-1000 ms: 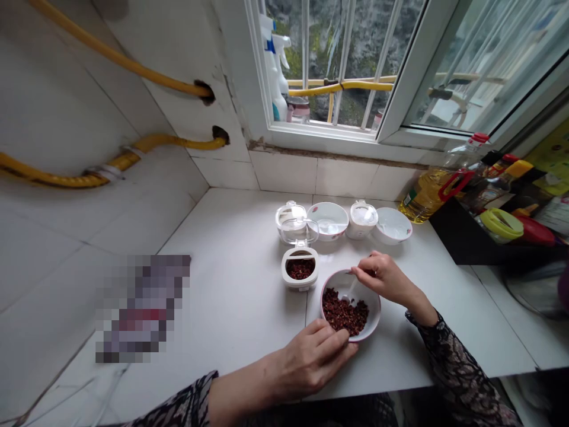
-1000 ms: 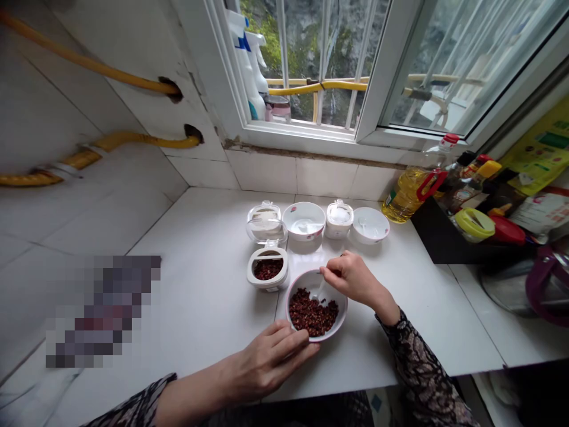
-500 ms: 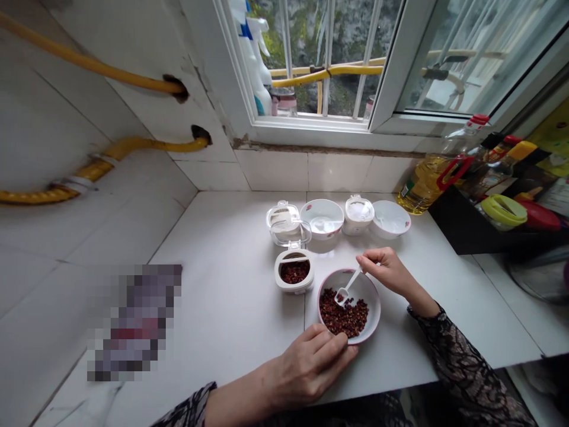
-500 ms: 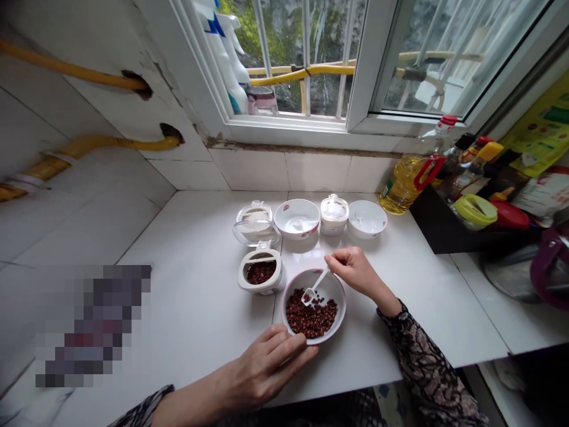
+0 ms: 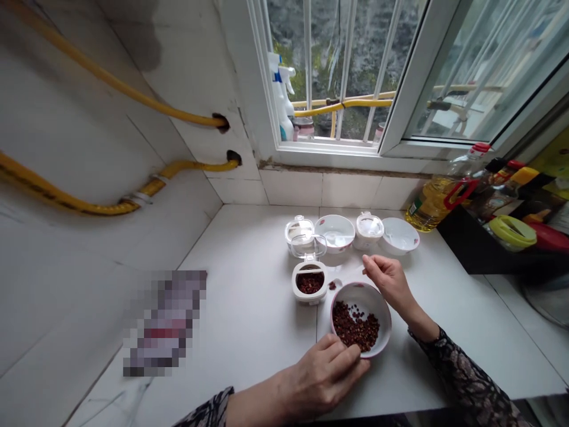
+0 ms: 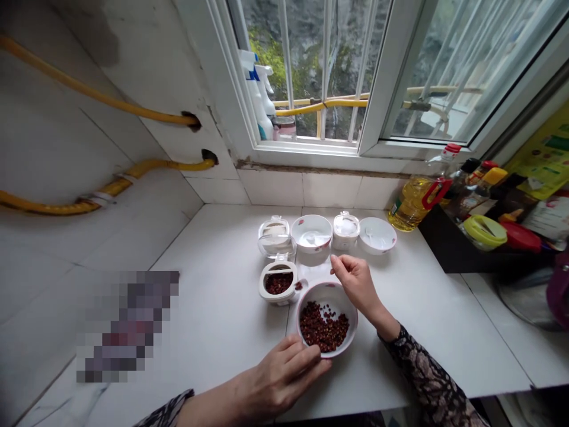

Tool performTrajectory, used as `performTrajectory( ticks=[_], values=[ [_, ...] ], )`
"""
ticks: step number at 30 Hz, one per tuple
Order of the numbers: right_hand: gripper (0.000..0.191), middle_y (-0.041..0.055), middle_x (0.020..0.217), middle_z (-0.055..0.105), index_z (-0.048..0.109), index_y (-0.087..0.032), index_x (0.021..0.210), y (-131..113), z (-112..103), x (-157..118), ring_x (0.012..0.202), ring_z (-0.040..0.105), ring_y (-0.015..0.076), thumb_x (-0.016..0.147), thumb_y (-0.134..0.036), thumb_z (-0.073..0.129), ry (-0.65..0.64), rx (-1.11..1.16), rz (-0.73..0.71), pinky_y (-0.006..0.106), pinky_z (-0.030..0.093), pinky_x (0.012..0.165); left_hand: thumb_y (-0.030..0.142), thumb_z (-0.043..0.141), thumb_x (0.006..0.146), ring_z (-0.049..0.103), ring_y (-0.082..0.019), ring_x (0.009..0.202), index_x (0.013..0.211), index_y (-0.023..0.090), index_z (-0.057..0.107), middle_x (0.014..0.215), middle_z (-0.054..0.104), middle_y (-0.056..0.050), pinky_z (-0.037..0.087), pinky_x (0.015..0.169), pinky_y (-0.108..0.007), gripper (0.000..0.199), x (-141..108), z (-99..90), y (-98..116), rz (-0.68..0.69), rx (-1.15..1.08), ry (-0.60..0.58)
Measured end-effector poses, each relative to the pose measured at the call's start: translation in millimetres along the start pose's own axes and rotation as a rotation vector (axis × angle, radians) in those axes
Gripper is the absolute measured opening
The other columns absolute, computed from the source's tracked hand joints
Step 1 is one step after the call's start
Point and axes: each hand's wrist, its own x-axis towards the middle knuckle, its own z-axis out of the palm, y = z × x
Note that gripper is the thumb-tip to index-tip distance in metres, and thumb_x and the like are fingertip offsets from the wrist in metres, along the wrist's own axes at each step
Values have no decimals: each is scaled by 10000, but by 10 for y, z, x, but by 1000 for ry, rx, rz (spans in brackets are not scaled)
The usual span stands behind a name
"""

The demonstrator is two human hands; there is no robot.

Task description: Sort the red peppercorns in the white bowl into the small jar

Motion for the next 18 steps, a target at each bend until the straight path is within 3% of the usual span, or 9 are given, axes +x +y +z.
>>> performTrajectory(
  ticks=[4,7,10,12,15,18],
  values=[
    [331,-22,556,530,543,-186,654,-244,116,-6,531,449,111,966,-283,486,201,-275,-480,277,394,643,91,428,977,519,-137,678,1058,54,638,937,621,-97,450,626,-292,228,-30,46,6,1,-11,11],
    [251,-41,563,538,543,-193,712,-314,221,-26,523,435,105,958,-187,491,170,-535,-861,312,402,788,108,458,971,544,-147,725,1066,55,629,935,622,-104,461,657,-294,202,-50,81,11,-2,-17,-16],
    [187,-47,570,552,554,-204,757,-293,284,-62,560,464,121,942,-190,531,97,-698,-1073,319,393,839,106,457,972,559,-152,752,1053,68,632,910,628,-95,478,692,-299,197,-55,99,13,-14,-30,0],
    [172,-41,585,572,561,-203,774,-272,256,-80,572,473,123,939,-175,518,105,-681,-1060,331,397,852,105,442,977,564,-154,757,1048,66,637,907,633,-97,485,689,-298,211,-52,93,11,-15,-27,11],
    [203,-32,588,577,551,-194,737,-238,100,-61,545,446,110,926,-141,496,127,-564,-912,335,413,814,97,424,979,551,-145,710,1057,59,641,924,636,-102,481,653,-294,234,-51,62,7,-9,-11,-1],
    [345,-63,483,445,468,-197,596,-148,-100,12,479,349,95,939,-166,481,25,-470,-759,283,399,673,92,422,976,552,-140,718,1112,57,628,958,625,-115,484,677,-296,250,-66,35,4,6,-6,-54]
  ],
)
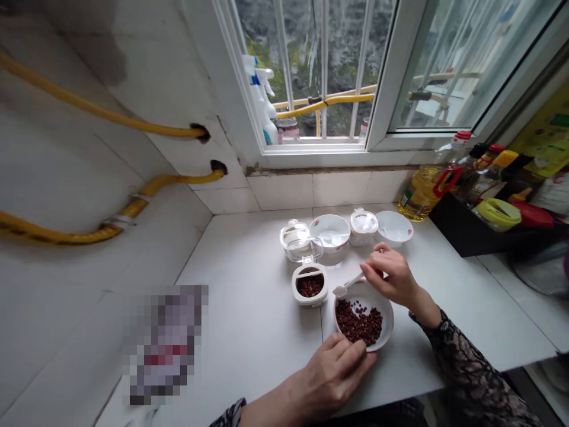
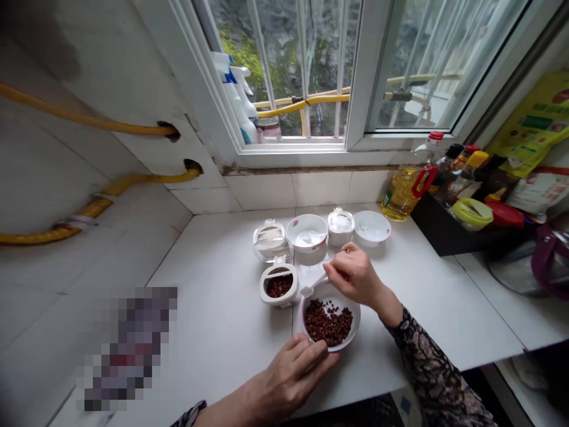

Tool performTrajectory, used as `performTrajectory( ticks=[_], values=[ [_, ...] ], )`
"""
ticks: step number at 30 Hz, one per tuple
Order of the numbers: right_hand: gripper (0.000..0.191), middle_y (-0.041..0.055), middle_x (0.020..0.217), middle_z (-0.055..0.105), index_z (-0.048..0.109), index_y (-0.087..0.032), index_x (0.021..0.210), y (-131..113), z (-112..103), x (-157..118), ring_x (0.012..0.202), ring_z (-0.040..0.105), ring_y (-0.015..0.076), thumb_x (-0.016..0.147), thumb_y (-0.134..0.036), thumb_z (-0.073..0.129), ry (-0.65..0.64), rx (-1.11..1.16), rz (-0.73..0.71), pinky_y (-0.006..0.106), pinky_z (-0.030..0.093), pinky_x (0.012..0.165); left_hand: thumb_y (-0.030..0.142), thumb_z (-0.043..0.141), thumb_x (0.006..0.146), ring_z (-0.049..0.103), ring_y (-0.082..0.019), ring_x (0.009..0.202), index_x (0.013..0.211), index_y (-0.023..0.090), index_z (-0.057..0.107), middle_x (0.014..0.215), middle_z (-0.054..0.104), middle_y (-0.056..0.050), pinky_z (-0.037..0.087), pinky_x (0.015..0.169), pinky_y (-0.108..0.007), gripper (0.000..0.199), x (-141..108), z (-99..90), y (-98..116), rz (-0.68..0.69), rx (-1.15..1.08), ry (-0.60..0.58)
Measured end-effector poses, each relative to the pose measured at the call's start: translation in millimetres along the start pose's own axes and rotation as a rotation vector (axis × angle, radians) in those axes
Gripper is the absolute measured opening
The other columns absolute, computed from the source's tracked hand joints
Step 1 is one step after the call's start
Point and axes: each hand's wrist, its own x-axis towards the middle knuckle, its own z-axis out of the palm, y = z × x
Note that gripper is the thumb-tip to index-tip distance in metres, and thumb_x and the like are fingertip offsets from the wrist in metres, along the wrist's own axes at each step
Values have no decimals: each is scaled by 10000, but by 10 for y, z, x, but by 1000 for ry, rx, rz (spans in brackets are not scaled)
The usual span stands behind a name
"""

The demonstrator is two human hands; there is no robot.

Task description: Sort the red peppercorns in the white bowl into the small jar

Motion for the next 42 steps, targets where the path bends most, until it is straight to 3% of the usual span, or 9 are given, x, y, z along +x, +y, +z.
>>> performTrajectory(
  ticks=[5,9,15,24,32,38,42],
  values=[
    [408,-63,483,432,456,-179,545,247,-55,-100,485,295,84,951,-214,474,-309,-40,126,276,356,658,97,416,976,554,-155,752,1122,57,624,969,615,-127,472,679,-302,257,-22,-6,6,-5,-2,1],
    [422,-58,488,417,461,-177,536,252,-59,-136,507,253,92,953,-237,474,-459,-43,184,277,331,646,88,421,974,530,-146,726,1114,53,636,952,609,-113,458,686,-296,259,-17,-14,10,-22,-40,10],
    [449,-63,479,377,471,-176,525,273,-77,-166,524,284,93,954,-303,506,-615,146,324,257,280,579,65,402,962,527,-157,750,1125,34,636,987,589,-134,433,702,-310,287,-48,-21,7,-18,-65,-12],
    [430,-72,502,321,407,-176,522,346,-49,-160,505,279,70,922,-300,504,-627,368,502,232,240,510,64,325,989,512,-156,734,1105,40,653,987,591,-126,422,700,-307,348,-55,-55,-21,-11,-105,-28],
    [390,-72,501,339,524,-156,569,440,1,-180,472,283,57,898,-364,513,-624,555,717,215,214,447,62,369,977,535,-155,763,1117,52,643,953,609,-123,448,702,-296,308,-45,-57,-20,-18,-81,-23],
    [426,-68,506,332,518,-155,565,447,59,-191,484,263,60,874,-447,534,-583,654,764,227,198,459,69,389,979,510,-153,738,1083,50,649,964,598,-118,403,691,-298,280,14,-54,-9,-26,-63,24],
    [469,-61,507,353,498,-163,546,447,79,-197,493,277,64,835,-528,560,-490,693,778,234,201,471,78,419,977,484,-145,712,1057,72,647,956,600,-99,378,668,-293,241,29,-22,-15,-20,-31,76]
  ],
)
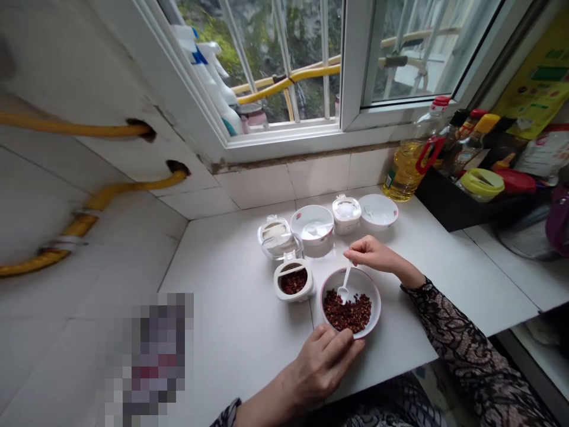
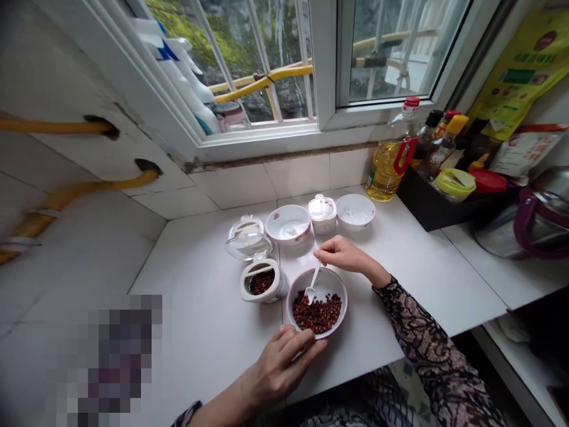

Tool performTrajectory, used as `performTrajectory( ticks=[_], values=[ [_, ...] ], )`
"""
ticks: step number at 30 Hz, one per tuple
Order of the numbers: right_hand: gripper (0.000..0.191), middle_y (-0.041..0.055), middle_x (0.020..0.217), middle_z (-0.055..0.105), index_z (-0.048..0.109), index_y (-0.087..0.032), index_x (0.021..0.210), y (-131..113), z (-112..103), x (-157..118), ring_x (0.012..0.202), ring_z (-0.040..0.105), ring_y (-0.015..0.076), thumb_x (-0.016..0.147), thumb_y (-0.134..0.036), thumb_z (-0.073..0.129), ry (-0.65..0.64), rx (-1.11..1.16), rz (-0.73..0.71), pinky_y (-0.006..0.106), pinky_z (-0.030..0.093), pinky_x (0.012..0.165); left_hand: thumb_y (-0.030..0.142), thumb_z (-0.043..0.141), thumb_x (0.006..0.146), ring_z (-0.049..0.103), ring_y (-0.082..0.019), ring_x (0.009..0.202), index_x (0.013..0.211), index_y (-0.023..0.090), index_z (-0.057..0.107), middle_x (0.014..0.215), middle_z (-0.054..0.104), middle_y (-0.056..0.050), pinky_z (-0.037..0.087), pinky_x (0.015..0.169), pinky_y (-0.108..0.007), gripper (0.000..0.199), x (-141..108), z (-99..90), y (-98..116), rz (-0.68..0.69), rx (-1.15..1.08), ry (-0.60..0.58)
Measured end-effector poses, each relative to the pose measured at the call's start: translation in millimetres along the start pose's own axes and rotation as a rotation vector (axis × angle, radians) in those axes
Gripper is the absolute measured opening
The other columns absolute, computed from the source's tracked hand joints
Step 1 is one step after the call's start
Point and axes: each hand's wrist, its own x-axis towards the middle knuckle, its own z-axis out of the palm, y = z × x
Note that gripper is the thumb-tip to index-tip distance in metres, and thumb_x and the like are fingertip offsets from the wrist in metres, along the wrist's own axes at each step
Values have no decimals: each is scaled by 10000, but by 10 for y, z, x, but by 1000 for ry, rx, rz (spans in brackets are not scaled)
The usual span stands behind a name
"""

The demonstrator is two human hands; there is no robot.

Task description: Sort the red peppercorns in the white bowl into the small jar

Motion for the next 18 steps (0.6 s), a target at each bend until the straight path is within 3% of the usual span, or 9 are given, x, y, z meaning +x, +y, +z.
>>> performTrajectory(
  ticks=[5,10,14,18],
  values=[
    [526,-45,498,394,467,-179,512,-23,89,57,483,303,68,773,-622,581,190,123,-15,238,206,463,88,463,963,487,-143,694,1063,88,638,928,599,-90,370,650,-296,201,-20,40,1,13,40,-10],
    [522,-54,492,365,474,-188,533,-239,261,146,463,282,73,808,-627,538,388,147,-116,247,215,461,116,519,954,505,-138,702,1074,107,636,914,610,-76,388,653,-292,167,-30,64,-7,13,63,-18],
    [452,-43,508,402,495,-184,575,-424,441,175,491,345,93,943,-444,457,567,-151,-361,261,305,534,94,500,957,517,-142,708,1052,94,636,906,623,-75,389,630,-290,166,-17,72,-14,25,44,15],
    [406,-37,535,488,483,-193,606,-468,616,148,517,379,102,997,-283,416,625,-713,-788,299,386,745,84,510,951,522,-141,714,1053,92,638,896,628,-71,400,636,-293,164,-25,95,-14,23,42,13]
  ],
)
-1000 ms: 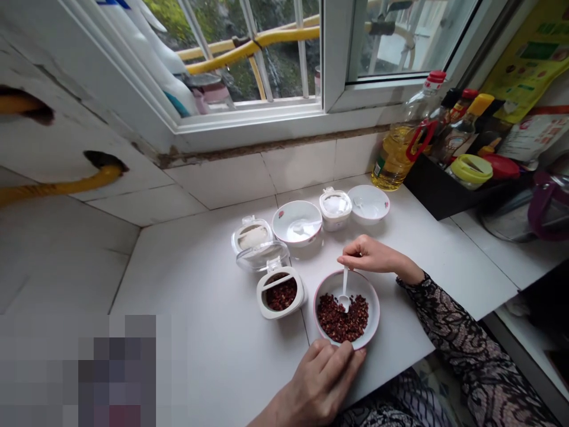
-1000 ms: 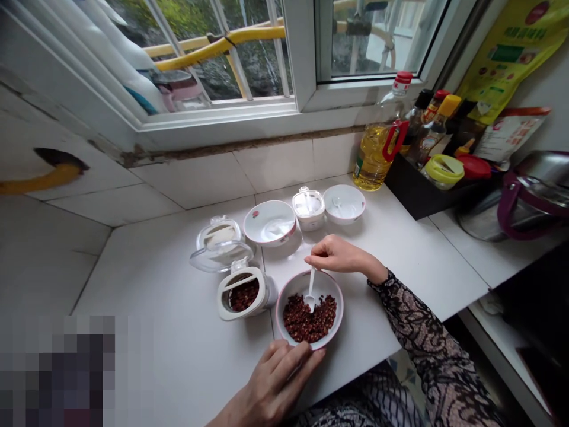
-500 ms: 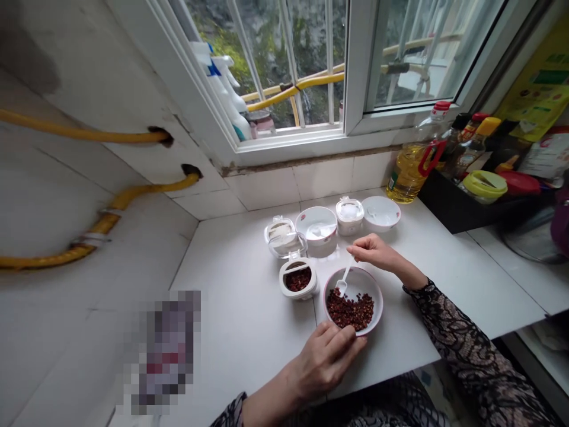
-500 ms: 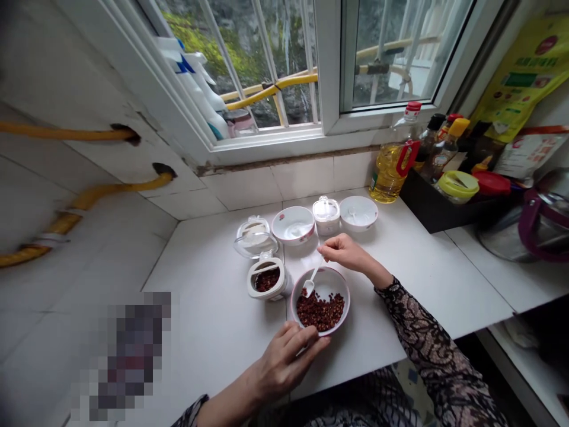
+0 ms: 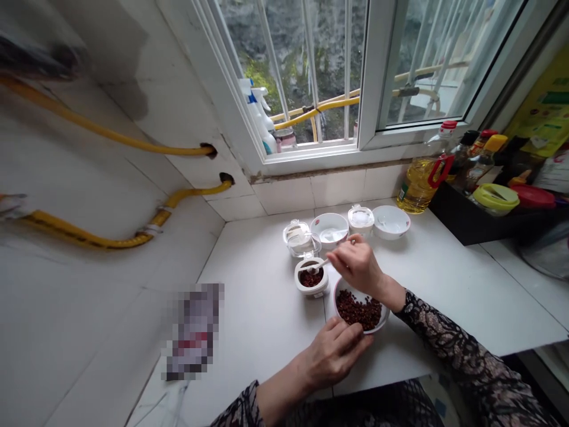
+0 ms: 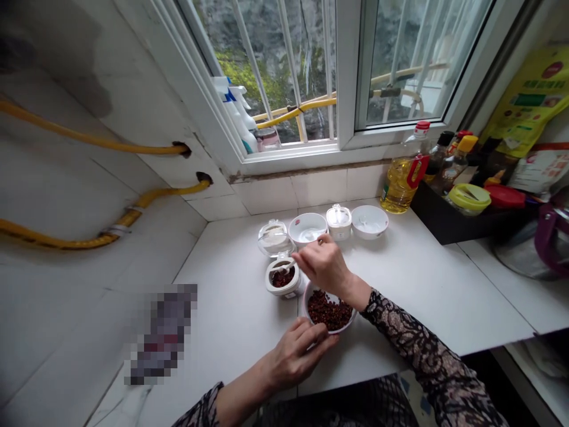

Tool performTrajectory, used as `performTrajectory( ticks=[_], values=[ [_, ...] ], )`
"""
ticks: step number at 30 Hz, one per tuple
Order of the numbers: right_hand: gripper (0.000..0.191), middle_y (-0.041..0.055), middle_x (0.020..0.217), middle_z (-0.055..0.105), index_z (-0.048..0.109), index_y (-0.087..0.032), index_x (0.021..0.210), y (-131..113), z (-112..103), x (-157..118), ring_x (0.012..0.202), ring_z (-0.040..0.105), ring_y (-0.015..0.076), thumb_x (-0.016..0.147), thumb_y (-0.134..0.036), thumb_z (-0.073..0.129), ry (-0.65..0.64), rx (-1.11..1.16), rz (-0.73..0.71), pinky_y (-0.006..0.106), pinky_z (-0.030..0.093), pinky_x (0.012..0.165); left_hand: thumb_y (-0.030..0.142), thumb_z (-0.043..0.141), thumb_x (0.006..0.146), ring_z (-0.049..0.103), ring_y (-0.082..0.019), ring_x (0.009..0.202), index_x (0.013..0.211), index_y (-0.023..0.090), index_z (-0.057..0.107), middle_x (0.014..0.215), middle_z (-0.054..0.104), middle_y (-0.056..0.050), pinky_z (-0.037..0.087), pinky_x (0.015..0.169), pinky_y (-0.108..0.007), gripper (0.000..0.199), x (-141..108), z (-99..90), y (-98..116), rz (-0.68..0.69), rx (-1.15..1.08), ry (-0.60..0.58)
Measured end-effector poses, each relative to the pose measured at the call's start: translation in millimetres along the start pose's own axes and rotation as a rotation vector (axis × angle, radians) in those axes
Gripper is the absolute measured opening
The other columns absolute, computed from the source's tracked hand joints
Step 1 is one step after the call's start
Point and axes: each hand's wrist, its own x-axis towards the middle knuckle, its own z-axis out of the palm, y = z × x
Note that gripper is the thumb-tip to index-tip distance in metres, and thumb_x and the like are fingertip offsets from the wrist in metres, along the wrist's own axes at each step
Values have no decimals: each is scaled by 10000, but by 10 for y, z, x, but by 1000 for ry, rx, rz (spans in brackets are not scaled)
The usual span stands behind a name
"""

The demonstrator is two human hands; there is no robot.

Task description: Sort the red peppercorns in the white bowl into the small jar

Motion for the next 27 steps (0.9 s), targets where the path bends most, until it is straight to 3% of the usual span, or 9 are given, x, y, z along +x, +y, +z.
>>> performTrajectory(
  ticks=[3,5,9,12,15,20,23,27],
  values=[
    [317,-43,563,541,537,-199,695,-62,-31,-43,541,421,110,995,-245,449,-7,-157,-285,301,391,838,81,510,950,523,-141,708,1029,94,643,880,627,-65,405,627,-287,155,5,5,-1,6,-5,14],
    [277,-39,579,566,548,-200,719,-57,-113,-49,559,450,112,983,-223,467,31,-155,-308,307,396,849,83,505,952,523,-139,699,1010,92,643,870,626,-63,402,611,-284,149,19,-4,-4,8,2,22],
    [308,-44,540,522,510,-195,654,110,-336,-44,512,414,98,959,-191,473,36,52,-126,307,411,760,91,476,966,528,-133,695,1030,95,639,893,629,-68,415,617,-290,175,35,-30,-8,9,18,-6],
    [402,-67,468,424,442,-200,561,323,-431,-94,467,321,90,961,-220,475,-108,154,-4,276,385,649,101,474,973,532,-128,698,1061,101,634,904,628,-66,419,628,-285,183,31,-45,-8,8,21,-29],
    [429,-50,471,459,454,-189,539,472,-415,-185,475,318,92,963,-248,468,-297,93,58,281,358,642,97,478,972,526,-121,696,1070,103,631,909,627,-63,421,649,-282,182,23,-54,-6,1,10,-30],
    [401,-17,529,540,505,-170,562,434,-278,-275,490,320,85,955,-237,454,-492,18,86,303,335,692,86,479,962,529,-129,719,1081,101,623,926,621,-69,419,664,-289,187,8,-56,-6,5,19,-46],
    [412,-28,502,496,478,-172,542,386,-251,-276,498,289,85,945,-249,460,-524,68,142,293,322,667,74,455,968,524,-128,714,1079,103,624,922,625,-67,416,661,-287,204,10,-58,-3,0,15,-35],
    [447,-36,478,428,428,-178,507,446,-301,-260,497,293,83,935,-306,456,-516,186,336,271,276,576,66,444,975,523,-128,712,1086,90,623,928,630,-67,414,670,-291,212,24,-72,1,-11,-13,-48]
  ],
)
